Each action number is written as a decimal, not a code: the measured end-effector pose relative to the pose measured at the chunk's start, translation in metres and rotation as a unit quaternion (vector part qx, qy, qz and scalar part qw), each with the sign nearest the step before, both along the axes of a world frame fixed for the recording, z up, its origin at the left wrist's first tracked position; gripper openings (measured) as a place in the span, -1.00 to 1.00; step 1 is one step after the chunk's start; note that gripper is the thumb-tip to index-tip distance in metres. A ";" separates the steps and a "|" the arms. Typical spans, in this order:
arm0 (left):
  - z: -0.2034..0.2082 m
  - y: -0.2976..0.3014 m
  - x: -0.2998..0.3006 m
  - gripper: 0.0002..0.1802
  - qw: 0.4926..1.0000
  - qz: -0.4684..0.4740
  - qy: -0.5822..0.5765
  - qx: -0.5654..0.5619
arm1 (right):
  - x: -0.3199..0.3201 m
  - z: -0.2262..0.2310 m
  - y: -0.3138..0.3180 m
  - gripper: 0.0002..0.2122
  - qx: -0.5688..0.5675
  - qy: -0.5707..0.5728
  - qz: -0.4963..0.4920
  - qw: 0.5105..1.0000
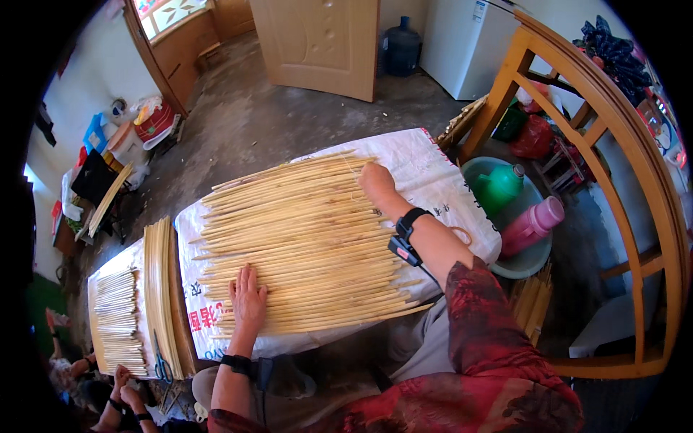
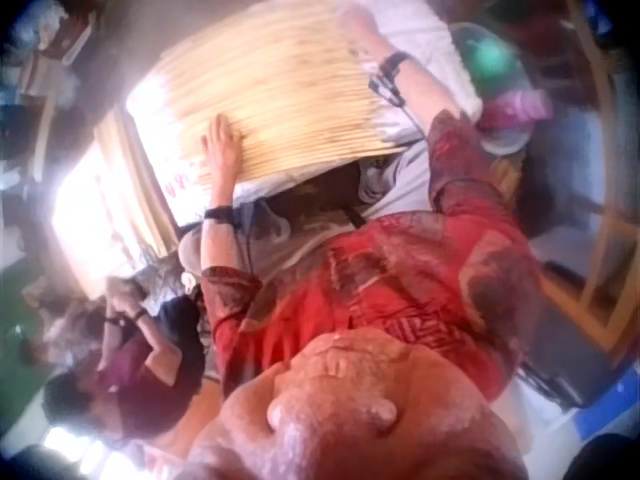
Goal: The person binds wooden sticks together using thread, looping the string around each stick and pulling it tight. They use scissors to cut the thread and continue the row.
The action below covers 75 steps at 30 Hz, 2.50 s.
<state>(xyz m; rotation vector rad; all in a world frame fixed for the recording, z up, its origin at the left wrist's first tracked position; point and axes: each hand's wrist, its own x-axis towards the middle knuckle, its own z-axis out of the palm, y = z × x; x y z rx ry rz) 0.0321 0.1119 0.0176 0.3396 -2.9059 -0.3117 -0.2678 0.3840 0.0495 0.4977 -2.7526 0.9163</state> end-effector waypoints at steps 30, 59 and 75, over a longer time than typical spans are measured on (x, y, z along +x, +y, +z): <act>-0.005 0.070 -0.142 -0.32 0.991 -0.135 0.014 0.003 | -0.019 -0.022 -0.028 -0.85 0.168 -0.041 -0.033 0.984; 0.045 0.063 -0.171 -0.39 0.983 -0.126 -0.007 0.136 | 0.167 0.393 0.182 -0.84 -0.460 -0.009 0.358 0.812; 0.267 0.169 0.085 -0.76 0.681 -0.254 0.067 0.684 | 0.310 0.292 0.104 -0.90 -0.204 -0.264 0.320 0.886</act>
